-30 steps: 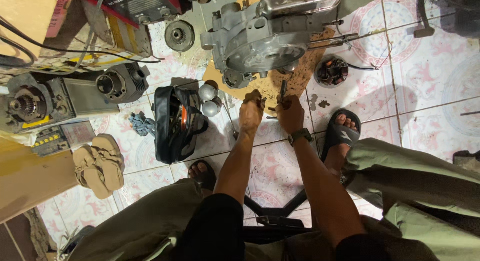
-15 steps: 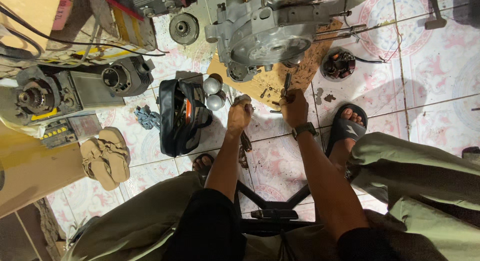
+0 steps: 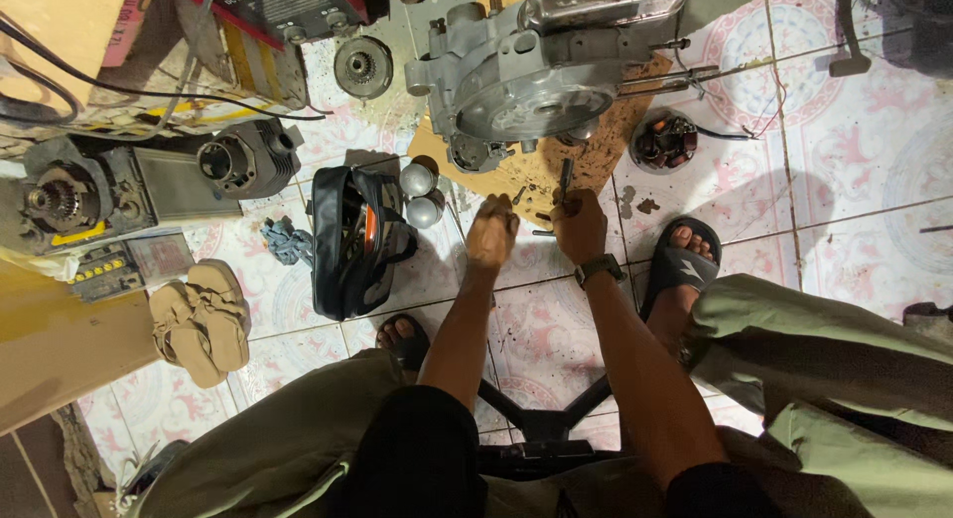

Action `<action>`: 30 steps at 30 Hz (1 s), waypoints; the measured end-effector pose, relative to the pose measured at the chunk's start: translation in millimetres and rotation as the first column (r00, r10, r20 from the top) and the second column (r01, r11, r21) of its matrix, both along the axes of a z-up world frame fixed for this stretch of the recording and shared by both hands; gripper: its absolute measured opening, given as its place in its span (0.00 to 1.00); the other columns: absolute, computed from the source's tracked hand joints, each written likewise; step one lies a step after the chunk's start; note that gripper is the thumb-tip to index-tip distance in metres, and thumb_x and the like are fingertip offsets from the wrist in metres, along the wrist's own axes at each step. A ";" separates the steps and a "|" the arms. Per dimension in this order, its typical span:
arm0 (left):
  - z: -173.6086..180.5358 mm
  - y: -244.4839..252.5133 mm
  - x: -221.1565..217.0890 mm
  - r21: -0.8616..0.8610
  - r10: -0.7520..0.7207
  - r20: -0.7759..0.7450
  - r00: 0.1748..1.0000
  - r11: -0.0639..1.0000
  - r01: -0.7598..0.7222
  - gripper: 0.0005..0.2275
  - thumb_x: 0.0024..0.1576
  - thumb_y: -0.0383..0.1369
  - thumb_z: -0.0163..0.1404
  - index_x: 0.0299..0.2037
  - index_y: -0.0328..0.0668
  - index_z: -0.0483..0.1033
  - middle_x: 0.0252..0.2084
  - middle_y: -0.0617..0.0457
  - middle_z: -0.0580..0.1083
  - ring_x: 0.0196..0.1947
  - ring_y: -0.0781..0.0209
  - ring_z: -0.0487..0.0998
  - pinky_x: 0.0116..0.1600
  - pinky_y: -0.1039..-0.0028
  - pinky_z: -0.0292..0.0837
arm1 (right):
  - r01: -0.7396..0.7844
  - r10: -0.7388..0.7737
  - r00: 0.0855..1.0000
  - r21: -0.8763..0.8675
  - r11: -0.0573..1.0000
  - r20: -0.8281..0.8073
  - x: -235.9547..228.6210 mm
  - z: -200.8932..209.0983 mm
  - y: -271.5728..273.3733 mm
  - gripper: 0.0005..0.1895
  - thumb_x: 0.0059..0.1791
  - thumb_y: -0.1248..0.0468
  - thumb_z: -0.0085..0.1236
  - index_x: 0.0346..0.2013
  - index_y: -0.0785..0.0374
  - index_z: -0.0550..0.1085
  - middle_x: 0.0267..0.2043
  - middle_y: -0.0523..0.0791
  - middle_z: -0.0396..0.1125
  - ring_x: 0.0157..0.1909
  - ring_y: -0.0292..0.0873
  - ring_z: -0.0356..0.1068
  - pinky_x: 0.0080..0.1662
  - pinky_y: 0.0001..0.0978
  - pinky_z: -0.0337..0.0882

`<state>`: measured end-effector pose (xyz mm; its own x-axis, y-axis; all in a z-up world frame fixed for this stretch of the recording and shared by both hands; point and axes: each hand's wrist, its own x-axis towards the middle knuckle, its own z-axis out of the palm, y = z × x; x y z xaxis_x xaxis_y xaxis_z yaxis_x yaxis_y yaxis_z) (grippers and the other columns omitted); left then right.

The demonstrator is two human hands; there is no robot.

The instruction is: The person uses a screwdriver to loosen and remove bolts from a metallic engine component placed on a wooden board. They then use a wrench to further loosen parts and remove a circular metal cover, placing the detached pieces on the floor.

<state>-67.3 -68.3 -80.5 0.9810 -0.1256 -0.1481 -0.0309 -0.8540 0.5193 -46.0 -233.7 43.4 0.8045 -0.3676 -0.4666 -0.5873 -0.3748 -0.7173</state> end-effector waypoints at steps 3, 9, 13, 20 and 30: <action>61.0 -21.7 13.0 -0.012 -0.036 0.049 0.998 0.999 0.036 0.14 0.55 0.43 0.43 0.41 0.46 0.75 0.47 0.48 0.72 0.50 0.57 0.72 0.50 0.74 0.72 | -0.023 0.020 0.999 -0.064 0.998 -0.049 -0.7 -13.3 -1.8 0.16 0.40 0.59 0.55 0.40 0.60 0.71 0.35 0.51 0.71 0.45 0.58 0.70 0.45 0.54 0.68; 53.7 -38.3 16.7 -0.068 0.057 0.053 0.997 0.996 -0.053 0.12 0.55 0.41 0.43 0.39 0.44 0.75 0.42 0.47 0.73 0.46 0.54 0.74 0.48 0.72 0.74 | 0.010 -0.012 0.999 -0.048 0.999 -0.050 -2.8 11.2 -0.4 0.16 0.39 0.58 0.53 0.40 0.60 0.72 0.36 0.52 0.71 0.46 0.60 0.69 0.46 0.55 0.67; 47.7 -29.2 13.8 -0.079 0.125 0.054 0.991 0.990 -0.120 0.11 0.55 0.39 0.43 0.37 0.43 0.75 0.39 0.46 0.73 0.44 0.52 0.75 0.46 0.71 0.74 | -0.001 0.004 0.999 -0.097 0.995 0.037 -9.1 -22.2 10.1 0.15 0.38 0.58 0.54 0.37 0.57 0.71 0.34 0.48 0.71 0.42 0.56 0.71 0.43 0.51 0.70; 53.6 10.2 14.1 -0.076 0.279 0.023 0.960 0.958 -0.276 0.08 0.54 0.37 0.44 0.36 0.46 0.75 0.34 0.49 0.75 0.39 0.53 0.78 0.44 0.69 0.76 | -0.314 0.359 0.927 -0.298 0.901 0.109 -28.2 -42.9 54.6 0.10 0.37 0.64 0.54 0.32 0.60 0.70 0.30 0.53 0.70 0.38 0.60 0.72 0.40 0.54 0.73; 82.8 43.0 25.6 -0.099 0.418 -0.075 0.905 0.900 -0.424 0.08 0.54 0.39 0.48 0.37 0.48 0.75 0.34 0.48 0.74 0.42 0.49 0.77 0.48 0.65 0.75 | -0.621 0.582 0.783 -0.294 0.726 -0.219 -34.7 -48.2 75.0 0.13 0.42 0.57 0.50 0.37 0.60 0.72 0.32 0.52 0.72 0.41 0.55 0.73 0.44 0.46 0.73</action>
<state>-41.7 -25.3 2.3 0.9374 0.2788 -0.2086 0.3477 -0.7189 0.6020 -80.6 -158.6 -4.8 0.8643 0.0300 -0.5020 -0.2186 -0.8766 -0.4287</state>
